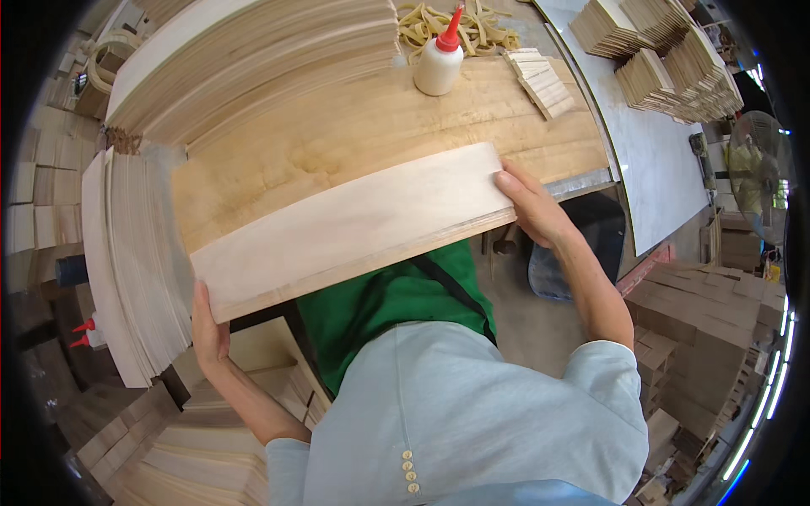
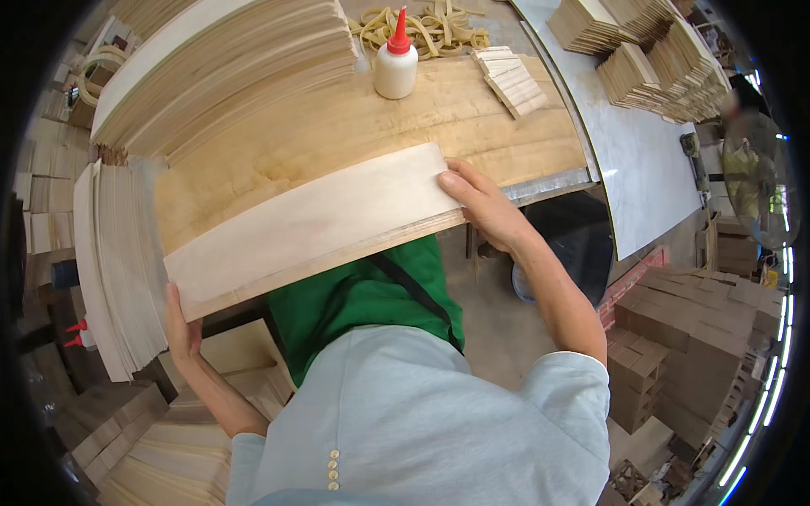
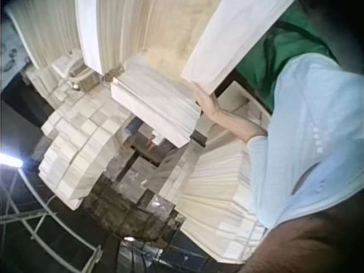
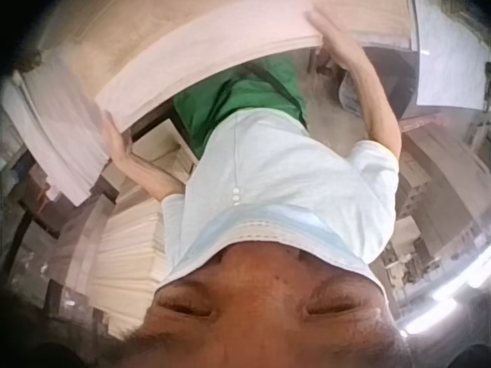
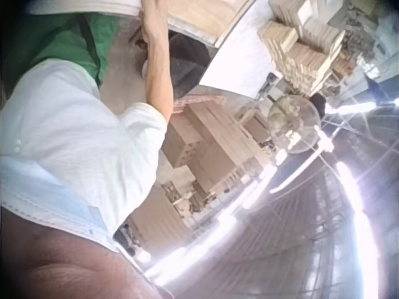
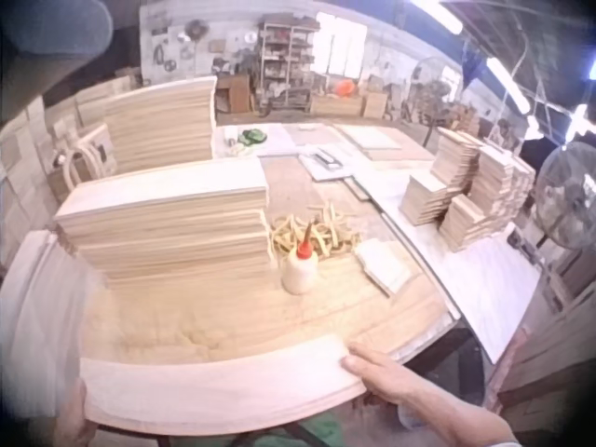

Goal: Assembling wooden boxes by applying glue to the edges and fitting the pieces together.

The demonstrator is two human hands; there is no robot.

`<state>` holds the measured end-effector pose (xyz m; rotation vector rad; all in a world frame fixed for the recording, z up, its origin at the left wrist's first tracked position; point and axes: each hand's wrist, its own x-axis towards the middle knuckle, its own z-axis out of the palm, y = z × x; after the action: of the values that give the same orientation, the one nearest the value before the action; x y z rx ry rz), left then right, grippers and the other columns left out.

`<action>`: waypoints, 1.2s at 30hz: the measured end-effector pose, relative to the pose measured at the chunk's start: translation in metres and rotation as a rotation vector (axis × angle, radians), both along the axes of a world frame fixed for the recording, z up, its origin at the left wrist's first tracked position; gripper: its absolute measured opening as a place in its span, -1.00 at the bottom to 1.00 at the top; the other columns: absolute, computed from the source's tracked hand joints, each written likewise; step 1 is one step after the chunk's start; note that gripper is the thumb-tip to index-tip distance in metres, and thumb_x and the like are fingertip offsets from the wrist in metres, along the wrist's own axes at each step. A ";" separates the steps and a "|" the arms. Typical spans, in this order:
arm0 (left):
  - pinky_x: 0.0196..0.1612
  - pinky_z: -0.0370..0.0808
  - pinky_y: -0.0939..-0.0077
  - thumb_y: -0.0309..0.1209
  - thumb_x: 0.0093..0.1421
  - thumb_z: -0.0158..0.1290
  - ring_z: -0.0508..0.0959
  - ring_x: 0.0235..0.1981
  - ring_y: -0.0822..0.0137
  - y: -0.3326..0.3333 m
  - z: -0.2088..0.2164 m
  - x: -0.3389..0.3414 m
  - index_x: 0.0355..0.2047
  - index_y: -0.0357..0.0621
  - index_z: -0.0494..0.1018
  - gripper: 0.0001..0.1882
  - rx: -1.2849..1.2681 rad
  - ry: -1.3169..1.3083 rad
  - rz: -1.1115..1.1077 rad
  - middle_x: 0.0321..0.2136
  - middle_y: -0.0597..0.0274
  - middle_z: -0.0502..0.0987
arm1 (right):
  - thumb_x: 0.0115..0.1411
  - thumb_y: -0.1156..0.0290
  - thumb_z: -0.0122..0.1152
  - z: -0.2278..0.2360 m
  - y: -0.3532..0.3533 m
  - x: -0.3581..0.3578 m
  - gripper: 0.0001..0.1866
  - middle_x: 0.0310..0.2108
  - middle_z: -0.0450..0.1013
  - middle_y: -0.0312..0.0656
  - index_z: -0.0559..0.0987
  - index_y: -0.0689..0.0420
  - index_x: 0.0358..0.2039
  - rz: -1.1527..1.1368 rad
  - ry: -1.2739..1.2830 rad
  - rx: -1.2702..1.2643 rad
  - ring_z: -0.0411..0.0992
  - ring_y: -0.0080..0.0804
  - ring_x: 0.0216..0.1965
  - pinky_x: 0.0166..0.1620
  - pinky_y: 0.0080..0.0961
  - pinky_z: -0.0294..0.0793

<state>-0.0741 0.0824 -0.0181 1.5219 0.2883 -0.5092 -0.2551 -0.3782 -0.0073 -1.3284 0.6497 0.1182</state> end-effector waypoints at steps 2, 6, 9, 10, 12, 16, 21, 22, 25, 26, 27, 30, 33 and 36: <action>0.19 0.18 0.37 -0.03 0.27 -0.07 0.27 0.15 0.28 0.009 -0.008 0.015 0.20 -0.32 0.11 -0.31 -0.045 -0.077 -0.042 0.14 0.13 0.26 | 0.16 0.01 0.11 0.012 -0.007 0.007 -0.25 0.12 0.24 -0.14 0.15 0.16 0.24 -0.012 -0.092 0.034 0.17 -0.37 0.13 0.15 -0.41 0.11; 0.21 0.19 0.33 -0.24 -0.02 0.24 0.26 0.16 0.25 -0.020 0.012 0.053 0.28 -0.20 -0.04 -0.05 -0.226 -0.368 -0.402 0.18 0.15 0.20 | -0.04 0.24 0.30 0.024 -0.048 0.034 0.02 0.27 0.02 -0.05 -0.09 0.14 0.33 0.210 -0.401 0.071 -0.01 -0.24 0.29 0.31 -0.32 -0.10; 0.09 0.35 0.32 -0.50 -0.29 0.27 0.27 0.15 0.21 -0.058 0.027 0.065 0.33 0.00 -0.15 0.17 -0.118 -0.494 -0.488 0.20 0.20 0.14 | -0.19 0.47 0.28 0.034 -0.063 0.053 0.14 0.32 -0.10 -0.04 -0.20 0.08 0.35 0.424 -0.440 -0.367 -0.12 -0.24 0.34 0.33 -0.35 -0.13; 0.09 0.35 0.32 -0.50 -0.29 0.27 0.27 0.15 0.21 -0.062 0.024 0.065 0.33 0.00 -0.15 0.17 -0.118 -0.492 -0.498 0.20 0.20 0.14 | -0.19 0.47 0.28 0.029 -0.061 0.053 0.14 0.32 -0.10 -0.04 -0.20 0.08 0.35 0.414 -0.437 -0.367 -0.12 -0.24 0.34 0.33 -0.35 -0.13; -0.11 0.47 0.38 -0.68 -0.38 0.17 0.29 0.12 0.19 -0.064 0.007 0.061 0.35 0.17 -0.22 0.26 -0.054 -0.280 -0.493 0.21 0.24 0.12 | -0.22 0.59 0.19 0.007 -0.058 0.054 0.16 0.32 -0.09 -0.06 -0.26 0.00 0.36 0.422 -0.238 -0.290 -0.18 -0.26 0.36 0.33 -0.36 -0.12; -0.22 0.49 0.44 -0.70 -0.32 0.12 0.34 0.05 0.20 -0.073 0.004 0.056 0.36 0.20 -0.27 0.25 -0.054 -0.250 -0.425 0.19 0.23 0.14 | -0.21 0.64 0.19 -0.009 -0.067 0.057 0.18 0.34 -0.12 -0.06 -0.29 -0.05 0.36 0.458 -0.312 -0.476 -0.10 -0.24 0.34 0.32 -0.31 -0.05; -0.18 0.48 0.44 -0.69 -0.31 0.10 0.32 0.05 0.19 -0.064 -0.006 0.054 0.36 0.18 -0.29 0.23 0.000 -0.323 -0.440 0.19 0.16 0.13 | -0.14 0.66 0.23 0.004 -0.076 0.051 0.13 0.33 -0.09 -0.11 -0.22 -0.06 0.36 0.489 -0.190 -0.407 -0.02 -0.25 0.31 0.28 -0.31 0.08; -0.15 0.47 0.44 -0.69 -0.31 0.09 0.31 0.06 0.19 -0.062 -0.007 0.050 0.36 0.18 -0.30 0.23 0.032 -0.358 -0.410 0.19 0.14 0.12 | -0.12 0.66 0.23 0.005 -0.085 0.047 0.10 0.33 -0.09 -0.15 -0.18 -0.07 0.36 0.529 -0.173 -0.434 0.00 -0.25 0.31 0.26 -0.32 0.12; 0.04 0.36 0.32 -0.67 -0.25 0.12 0.20 0.18 0.15 -0.054 0.004 0.041 0.36 0.13 -0.34 0.22 -0.004 -0.400 -0.408 0.26 0.06 0.03 | 0.02 0.52 0.20 0.017 -0.111 0.067 -0.24 0.18 0.23 -0.16 0.16 0.05 0.26 0.288 -0.192 -0.609 0.26 -0.30 0.15 0.14 -0.37 0.30; 0.13 0.28 0.27 -0.65 -0.22 0.14 0.15 0.23 0.12 -0.055 0.011 0.039 0.36 0.11 -0.35 0.21 -0.055 -0.337 -0.378 0.28 0.01 -0.01 | 0.07 0.43 0.20 0.019 -0.119 0.083 -0.36 0.09 0.35 -0.15 0.28 0.10 0.20 0.131 -0.160 -0.686 0.34 -0.34 0.07 0.10 -0.36 0.34; 0.13 0.28 0.27 -0.65 -0.22 0.14 0.15 0.23 0.12 -0.052 0.011 0.039 0.36 0.11 -0.35 0.21 -0.055 -0.347 -0.381 0.28 0.01 -0.01 | 0.08 0.37 0.19 0.013 -0.122 0.104 -0.50 -0.07 0.43 -0.12 0.40 0.14 0.07 0.050 -0.202 -0.856 0.40 -0.30 -0.02 0.03 -0.36 0.38; 0.28 0.03 0.18 -0.59 -0.14 0.14 0.04 0.31 0.02 -0.045 0.006 0.041 0.35 0.06 -0.36 0.15 -0.094 -0.509 -0.298 0.32 -0.10 -0.11 | 0.09 0.23 0.17 -0.016 -0.130 0.170 -0.64 -0.28 0.51 -0.02 0.55 0.19 -0.16 -0.004 -0.042 -1.288 0.47 -0.13 -0.18 -0.10 -0.30 0.44; 0.33 -0.14 0.12 -0.55 -0.07 0.12 -0.02 0.32 -0.06 -0.034 0.010 0.037 0.35 0.01 -0.33 0.09 -0.112 -0.576 -0.218 0.31 -0.15 -0.10 | 0.09 0.20 0.14 -0.041 -0.140 0.206 -0.66 -0.31 0.52 0.01 0.58 0.18 -0.23 0.059 0.174 -1.452 0.48 -0.04 -0.23 -0.14 -0.21 0.46; 0.33 -0.13 0.08 -0.53 -0.02 0.11 -0.01 0.32 -0.08 -0.024 0.018 0.024 0.34 -0.06 -0.28 0.01 -0.039 -0.580 -0.212 0.29 -0.16 -0.03 | 0.08 0.22 0.14 -0.034 -0.157 0.217 -0.71 -0.35 0.53 0.03 0.60 0.16 -0.30 -0.084 0.120 -1.356 0.50 -0.04 -0.25 -0.18 -0.15 0.47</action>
<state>-0.0506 0.0579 -0.0004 1.6000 -0.3326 -0.2169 -0.0381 -0.5351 -0.0416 -2.5933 0.9269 -0.3919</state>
